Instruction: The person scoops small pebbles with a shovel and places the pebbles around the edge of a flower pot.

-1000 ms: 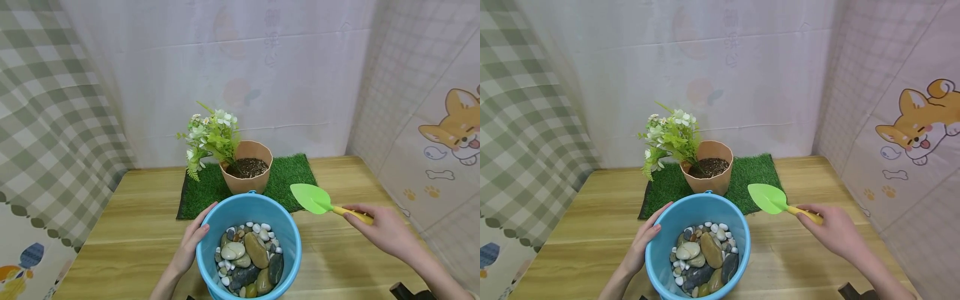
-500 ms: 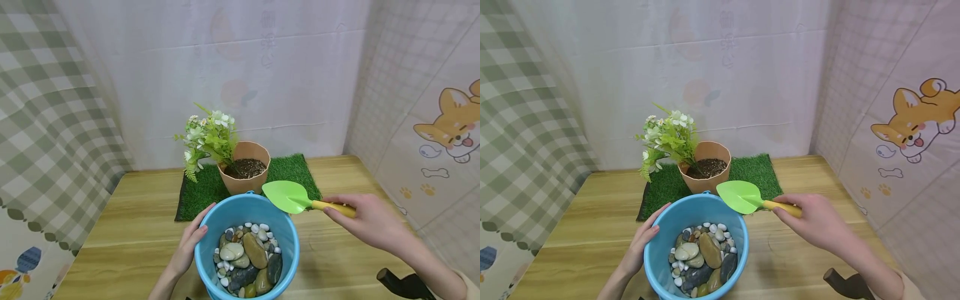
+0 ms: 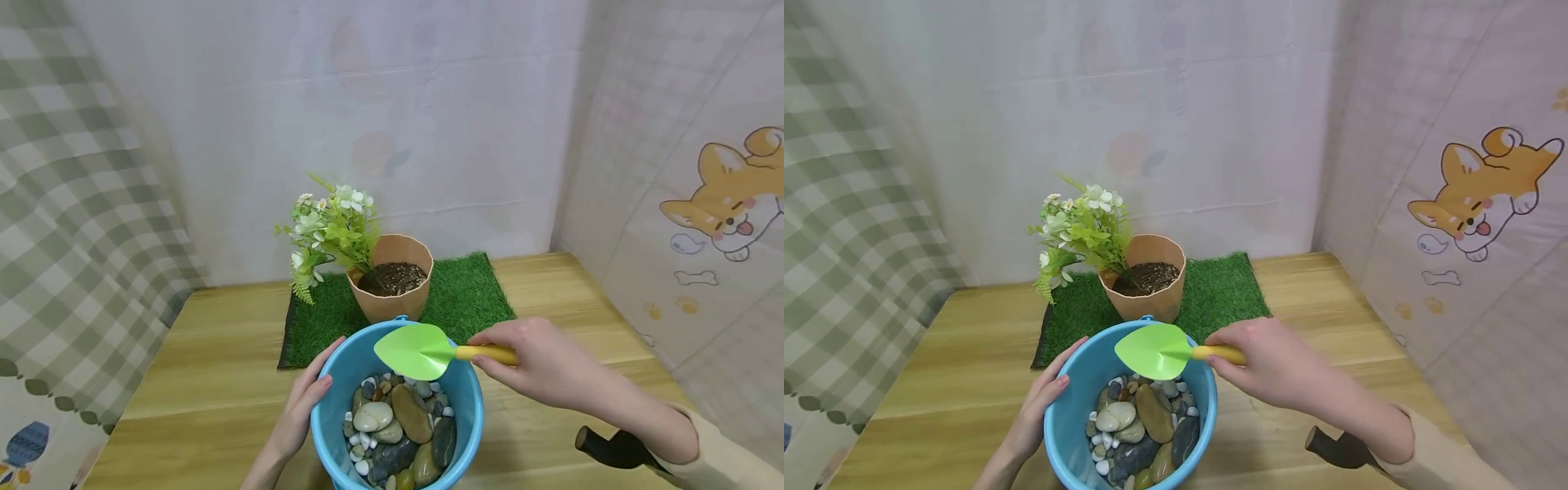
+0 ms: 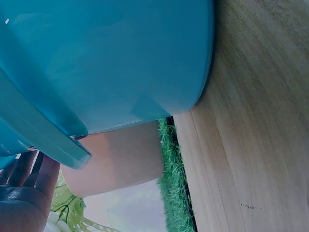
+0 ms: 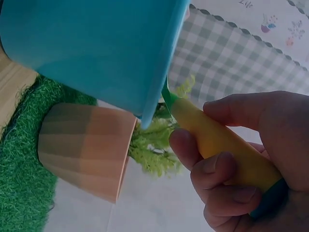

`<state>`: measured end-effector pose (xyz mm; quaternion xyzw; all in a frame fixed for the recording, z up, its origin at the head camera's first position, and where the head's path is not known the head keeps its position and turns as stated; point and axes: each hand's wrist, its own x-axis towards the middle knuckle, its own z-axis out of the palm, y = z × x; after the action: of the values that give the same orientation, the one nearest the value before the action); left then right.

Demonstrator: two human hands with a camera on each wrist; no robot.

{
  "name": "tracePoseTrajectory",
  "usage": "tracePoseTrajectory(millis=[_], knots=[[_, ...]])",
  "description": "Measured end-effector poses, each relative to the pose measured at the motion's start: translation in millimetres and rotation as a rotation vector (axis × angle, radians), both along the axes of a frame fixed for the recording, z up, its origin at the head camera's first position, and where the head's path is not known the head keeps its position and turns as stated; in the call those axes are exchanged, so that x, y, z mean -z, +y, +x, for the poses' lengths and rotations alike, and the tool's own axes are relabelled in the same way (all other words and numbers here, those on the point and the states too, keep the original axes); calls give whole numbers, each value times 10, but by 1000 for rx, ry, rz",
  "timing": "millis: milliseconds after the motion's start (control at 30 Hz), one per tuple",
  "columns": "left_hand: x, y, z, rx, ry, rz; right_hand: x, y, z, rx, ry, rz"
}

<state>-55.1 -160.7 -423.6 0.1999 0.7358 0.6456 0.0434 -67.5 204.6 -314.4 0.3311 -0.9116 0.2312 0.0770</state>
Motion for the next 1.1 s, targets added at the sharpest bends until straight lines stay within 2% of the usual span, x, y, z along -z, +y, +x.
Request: tracePoseTrajectory(millis=[133, 300, 567, 800, 933, 1100], knots=[[5, -47, 70, -24, -15, 0, 46, -126, -24, -70, -10, 39], [2, -73, 83, -45, 0, -9, 67, -242, -51, -106, -12, 92], [-6, -69, 72, -38, -9, -6, 35, -304, -64, -123, 44, 151], [16, -40, 35, 23, 6, 7, -34, -326, -26, -146, 97, 223], [21, -22, 4, 32, 6, 16, -84, -335, -22, -153, 137, 264], [21, -22, -18, 24, 16, 13, -142, -357, -6, -156, 121, 318]])
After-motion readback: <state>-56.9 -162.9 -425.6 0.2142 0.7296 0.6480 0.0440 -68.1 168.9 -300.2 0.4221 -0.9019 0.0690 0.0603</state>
